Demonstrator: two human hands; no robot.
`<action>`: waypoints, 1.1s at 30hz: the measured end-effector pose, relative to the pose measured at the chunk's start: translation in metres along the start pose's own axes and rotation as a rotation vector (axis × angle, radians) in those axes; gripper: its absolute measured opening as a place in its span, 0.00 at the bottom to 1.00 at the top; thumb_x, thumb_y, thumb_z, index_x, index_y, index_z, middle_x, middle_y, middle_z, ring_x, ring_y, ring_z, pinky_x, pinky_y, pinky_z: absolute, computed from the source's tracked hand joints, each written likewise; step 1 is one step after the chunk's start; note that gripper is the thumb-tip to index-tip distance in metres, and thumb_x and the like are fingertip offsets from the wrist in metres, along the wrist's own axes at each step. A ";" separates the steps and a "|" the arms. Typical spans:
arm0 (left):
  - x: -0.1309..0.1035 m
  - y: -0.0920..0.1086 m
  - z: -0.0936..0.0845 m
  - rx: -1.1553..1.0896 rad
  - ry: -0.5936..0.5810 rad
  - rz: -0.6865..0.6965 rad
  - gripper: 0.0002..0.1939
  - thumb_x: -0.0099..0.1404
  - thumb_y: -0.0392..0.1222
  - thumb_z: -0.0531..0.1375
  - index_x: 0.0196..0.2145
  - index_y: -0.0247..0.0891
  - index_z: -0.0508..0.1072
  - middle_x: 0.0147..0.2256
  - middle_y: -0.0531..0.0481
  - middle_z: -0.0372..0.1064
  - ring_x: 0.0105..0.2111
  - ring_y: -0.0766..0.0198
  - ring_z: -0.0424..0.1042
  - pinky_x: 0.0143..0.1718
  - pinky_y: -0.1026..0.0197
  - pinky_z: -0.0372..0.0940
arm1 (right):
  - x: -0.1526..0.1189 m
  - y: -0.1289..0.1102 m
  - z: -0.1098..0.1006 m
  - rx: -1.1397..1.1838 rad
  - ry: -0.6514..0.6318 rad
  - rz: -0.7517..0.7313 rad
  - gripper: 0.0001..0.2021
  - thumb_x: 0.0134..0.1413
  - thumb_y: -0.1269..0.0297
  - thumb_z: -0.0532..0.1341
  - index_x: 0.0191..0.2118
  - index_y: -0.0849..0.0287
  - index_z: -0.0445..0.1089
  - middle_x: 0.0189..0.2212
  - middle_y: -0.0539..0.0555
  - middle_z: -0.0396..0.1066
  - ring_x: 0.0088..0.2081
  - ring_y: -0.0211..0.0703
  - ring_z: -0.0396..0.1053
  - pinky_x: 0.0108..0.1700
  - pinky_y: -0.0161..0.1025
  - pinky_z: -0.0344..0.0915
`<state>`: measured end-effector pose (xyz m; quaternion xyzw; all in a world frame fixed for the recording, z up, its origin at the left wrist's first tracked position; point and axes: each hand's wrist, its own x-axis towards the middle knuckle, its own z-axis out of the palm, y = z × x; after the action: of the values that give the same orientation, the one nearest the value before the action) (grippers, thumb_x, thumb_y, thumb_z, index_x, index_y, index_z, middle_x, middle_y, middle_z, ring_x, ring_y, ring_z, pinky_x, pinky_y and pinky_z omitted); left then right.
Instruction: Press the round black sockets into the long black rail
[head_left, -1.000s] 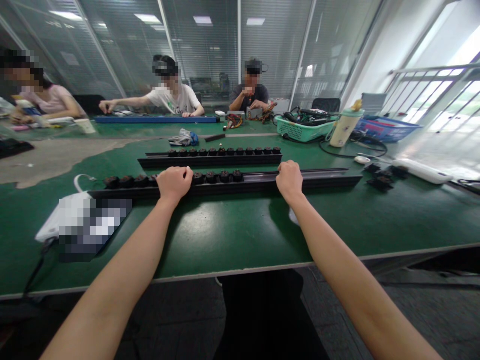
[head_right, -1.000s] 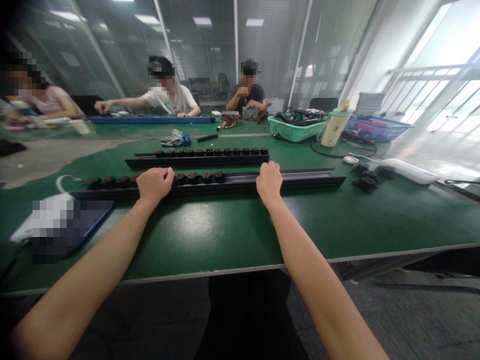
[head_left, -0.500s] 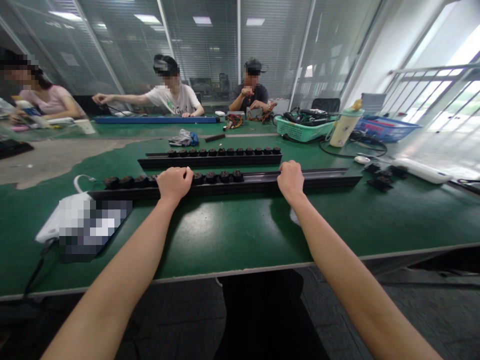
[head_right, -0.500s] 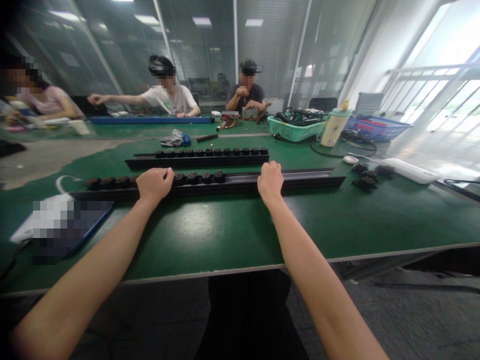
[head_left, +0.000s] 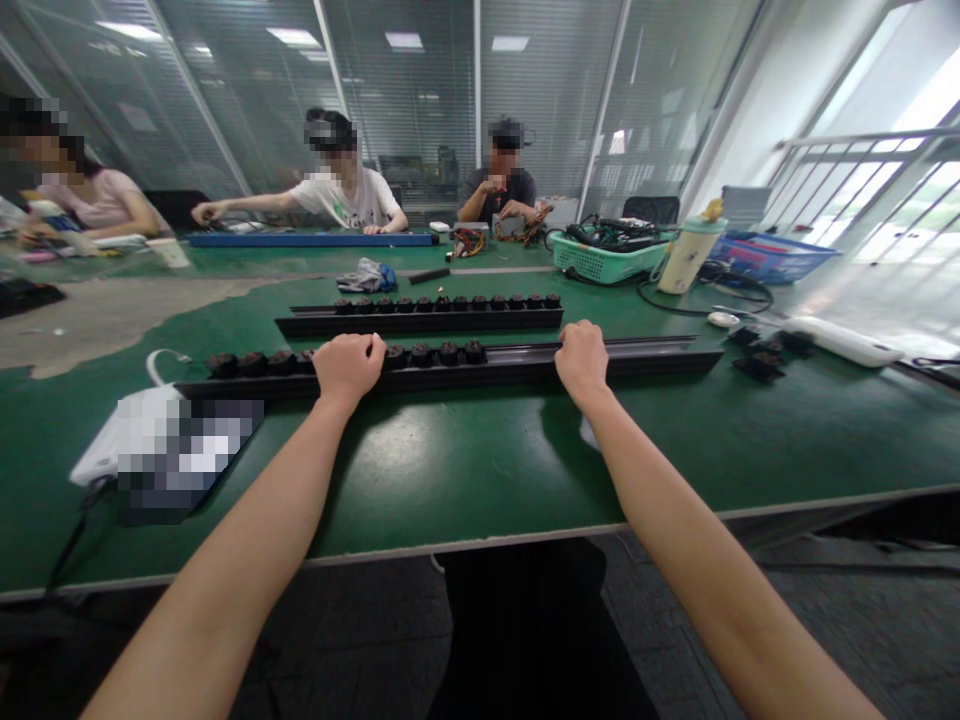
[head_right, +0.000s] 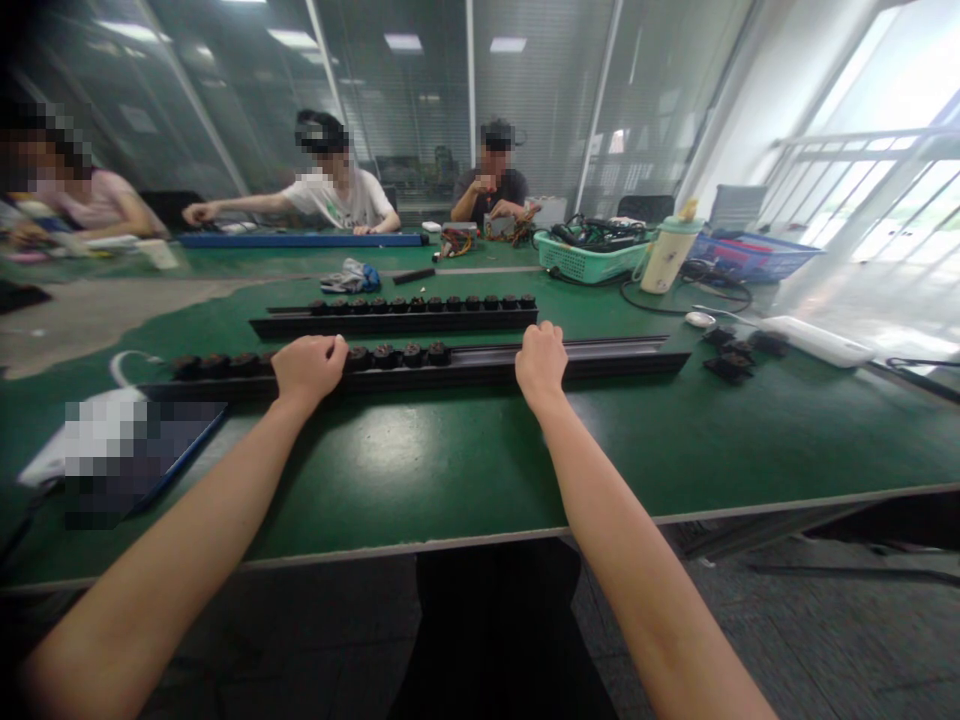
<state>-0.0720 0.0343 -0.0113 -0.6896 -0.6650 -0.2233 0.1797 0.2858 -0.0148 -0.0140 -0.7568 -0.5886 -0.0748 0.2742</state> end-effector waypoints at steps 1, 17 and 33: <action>0.000 0.000 0.000 -0.002 0.000 0.001 0.29 0.76 0.52 0.43 0.33 0.39 0.81 0.39 0.36 0.80 0.40 0.46 0.76 0.35 0.52 0.57 | 0.000 0.000 0.000 -0.003 -0.001 0.000 0.22 0.58 0.85 0.50 0.46 0.65 0.79 0.53 0.68 0.73 0.57 0.57 0.66 0.50 0.46 0.69; 0.001 -0.001 0.002 0.009 0.001 0.000 0.30 0.75 0.53 0.43 0.34 0.39 0.82 0.40 0.35 0.80 0.41 0.45 0.76 0.35 0.52 0.57 | 0.002 0.001 -0.003 0.012 -0.011 0.027 0.21 0.60 0.84 0.51 0.47 0.65 0.79 0.53 0.69 0.73 0.58 0.58 0.66 0.52 0.48 0.69; 0.001 -0.001 0.002 0.003 0.000 -0.004 0.30 0.76 0.53 0.43 0.34 0.39 0.81 0.40 0.36 0.80 0.41 0.45 0.76 0.35 0.52 0.56 | 0.002 0.004 -0.001 0.002 0.021 0.045 0.23 0.60 0.85 0.48 0.48 0.65 0.78 0.53 0.68 0.73 0.56 0.57 0.67 0.51 0.47 0.69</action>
<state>-0.0727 0.0359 -0.0125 -0.6882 -0.6666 -0.2226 0.1802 0.2900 -0.0143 -0.0136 -0.7688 -0.5685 -0.0760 0.2829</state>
